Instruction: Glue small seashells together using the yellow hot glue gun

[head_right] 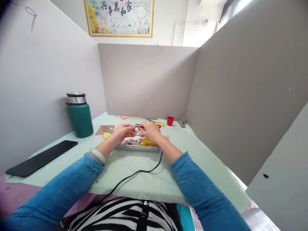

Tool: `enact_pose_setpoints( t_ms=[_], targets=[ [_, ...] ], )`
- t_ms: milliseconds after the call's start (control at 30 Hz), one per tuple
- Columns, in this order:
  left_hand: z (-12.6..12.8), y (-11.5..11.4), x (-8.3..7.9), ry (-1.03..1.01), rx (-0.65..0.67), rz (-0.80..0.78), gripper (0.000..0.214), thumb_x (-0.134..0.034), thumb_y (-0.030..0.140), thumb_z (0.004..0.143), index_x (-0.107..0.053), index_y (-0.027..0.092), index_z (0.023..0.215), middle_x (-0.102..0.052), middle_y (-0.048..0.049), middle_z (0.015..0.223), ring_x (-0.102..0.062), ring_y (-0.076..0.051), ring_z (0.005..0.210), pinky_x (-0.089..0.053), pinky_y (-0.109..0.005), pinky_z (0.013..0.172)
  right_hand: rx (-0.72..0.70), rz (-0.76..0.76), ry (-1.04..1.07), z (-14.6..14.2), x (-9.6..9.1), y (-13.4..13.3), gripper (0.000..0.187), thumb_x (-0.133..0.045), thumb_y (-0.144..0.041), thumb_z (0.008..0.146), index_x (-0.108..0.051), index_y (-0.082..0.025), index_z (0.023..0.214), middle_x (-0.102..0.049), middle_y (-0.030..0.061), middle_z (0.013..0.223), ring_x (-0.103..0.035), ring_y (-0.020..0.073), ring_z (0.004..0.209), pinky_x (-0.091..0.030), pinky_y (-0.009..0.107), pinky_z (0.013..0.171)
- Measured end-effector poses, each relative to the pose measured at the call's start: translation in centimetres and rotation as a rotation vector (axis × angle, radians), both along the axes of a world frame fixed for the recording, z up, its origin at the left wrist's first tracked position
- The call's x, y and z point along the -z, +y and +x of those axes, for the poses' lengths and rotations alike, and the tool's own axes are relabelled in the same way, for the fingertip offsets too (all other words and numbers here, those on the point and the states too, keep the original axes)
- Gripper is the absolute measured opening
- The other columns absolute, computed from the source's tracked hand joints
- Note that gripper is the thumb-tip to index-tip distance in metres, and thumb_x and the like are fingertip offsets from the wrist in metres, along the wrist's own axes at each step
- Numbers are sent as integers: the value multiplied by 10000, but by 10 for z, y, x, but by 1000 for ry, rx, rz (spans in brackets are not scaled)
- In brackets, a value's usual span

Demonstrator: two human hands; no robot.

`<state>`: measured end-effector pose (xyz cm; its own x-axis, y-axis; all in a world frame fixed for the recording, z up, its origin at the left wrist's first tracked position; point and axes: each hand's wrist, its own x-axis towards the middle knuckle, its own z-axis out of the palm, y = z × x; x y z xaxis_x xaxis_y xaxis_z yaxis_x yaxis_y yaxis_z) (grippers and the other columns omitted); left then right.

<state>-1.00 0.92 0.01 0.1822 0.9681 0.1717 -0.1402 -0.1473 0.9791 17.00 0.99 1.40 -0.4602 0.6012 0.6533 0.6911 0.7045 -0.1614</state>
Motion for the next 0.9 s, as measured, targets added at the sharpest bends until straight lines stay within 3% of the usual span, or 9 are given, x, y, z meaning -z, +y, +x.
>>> enact_pose_setpoints(
  t_ms=[900],
  targets=[
    [4, -9, -5, 42, 3, 23, 245, -717, 306, 680, -602, 110, 772, -644, -65, 710, -618, -136, 568, -517, -271, 587, 35, -17, -17, 0, -5, -4, 180, -509, -219, 842, -683, -181, 812, -645, 36, 808, -538, 129, 711, -336, 231, 642]
  ],
)
